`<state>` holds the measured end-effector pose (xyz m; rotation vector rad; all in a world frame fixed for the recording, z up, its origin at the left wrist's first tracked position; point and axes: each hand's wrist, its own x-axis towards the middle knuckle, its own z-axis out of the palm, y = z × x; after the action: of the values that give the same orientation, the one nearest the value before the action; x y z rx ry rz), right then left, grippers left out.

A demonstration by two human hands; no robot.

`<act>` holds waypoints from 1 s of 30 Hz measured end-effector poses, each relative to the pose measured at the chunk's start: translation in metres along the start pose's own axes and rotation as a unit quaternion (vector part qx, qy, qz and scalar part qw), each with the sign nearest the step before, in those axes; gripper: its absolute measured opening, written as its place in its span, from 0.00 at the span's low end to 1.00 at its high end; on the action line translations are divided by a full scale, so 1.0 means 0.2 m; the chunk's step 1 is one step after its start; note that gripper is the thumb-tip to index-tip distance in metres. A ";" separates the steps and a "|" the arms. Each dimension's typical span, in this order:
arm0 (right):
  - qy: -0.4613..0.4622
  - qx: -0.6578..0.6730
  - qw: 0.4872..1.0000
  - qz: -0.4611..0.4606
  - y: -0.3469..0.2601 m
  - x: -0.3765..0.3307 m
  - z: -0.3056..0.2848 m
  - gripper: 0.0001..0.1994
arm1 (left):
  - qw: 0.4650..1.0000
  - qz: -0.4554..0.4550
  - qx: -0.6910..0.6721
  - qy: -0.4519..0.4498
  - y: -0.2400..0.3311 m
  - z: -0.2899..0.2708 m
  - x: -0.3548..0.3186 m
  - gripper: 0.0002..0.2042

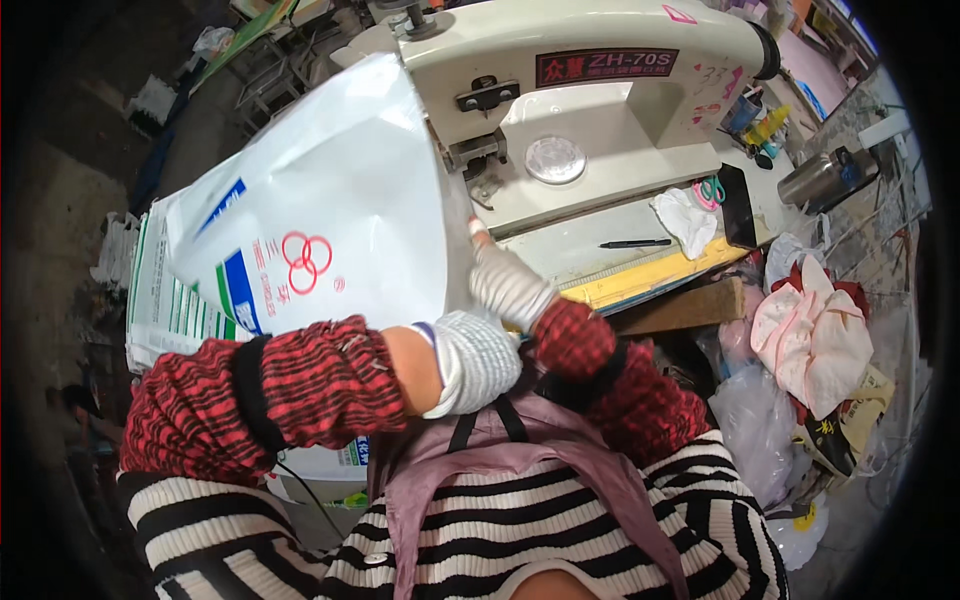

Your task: Folding and stacking large printed plastic bags at a factory workstation.

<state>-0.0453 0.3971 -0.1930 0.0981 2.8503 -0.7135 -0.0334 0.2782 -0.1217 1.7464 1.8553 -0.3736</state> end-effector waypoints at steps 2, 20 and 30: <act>-0.073 -0.136 0.988 0.013 -0.08 -0.06 -0.02 0.27 | 0.996 0.004 -0.078 0.034 -0.08 0.09 -0.08 0.14; -0.045 -0.003 0.996 0.076 -0.12 -0.14 -0.07 0.36 | 0.960 0.109 0.041 -0.253 0.14 -0.46 -0.21 0.08; -0.018 0.021 0.997 0.069 -0.08 0.02 -0.19 0.37 | 0.981 0.121 0.043 0.142 0.17 -0.24 -0.07 0.06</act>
<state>-0.0580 0.4012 -0.1531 0.2834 2.7616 -0.7380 -0.0095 0.2979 -0.0686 2.1507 1.8052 -0.1138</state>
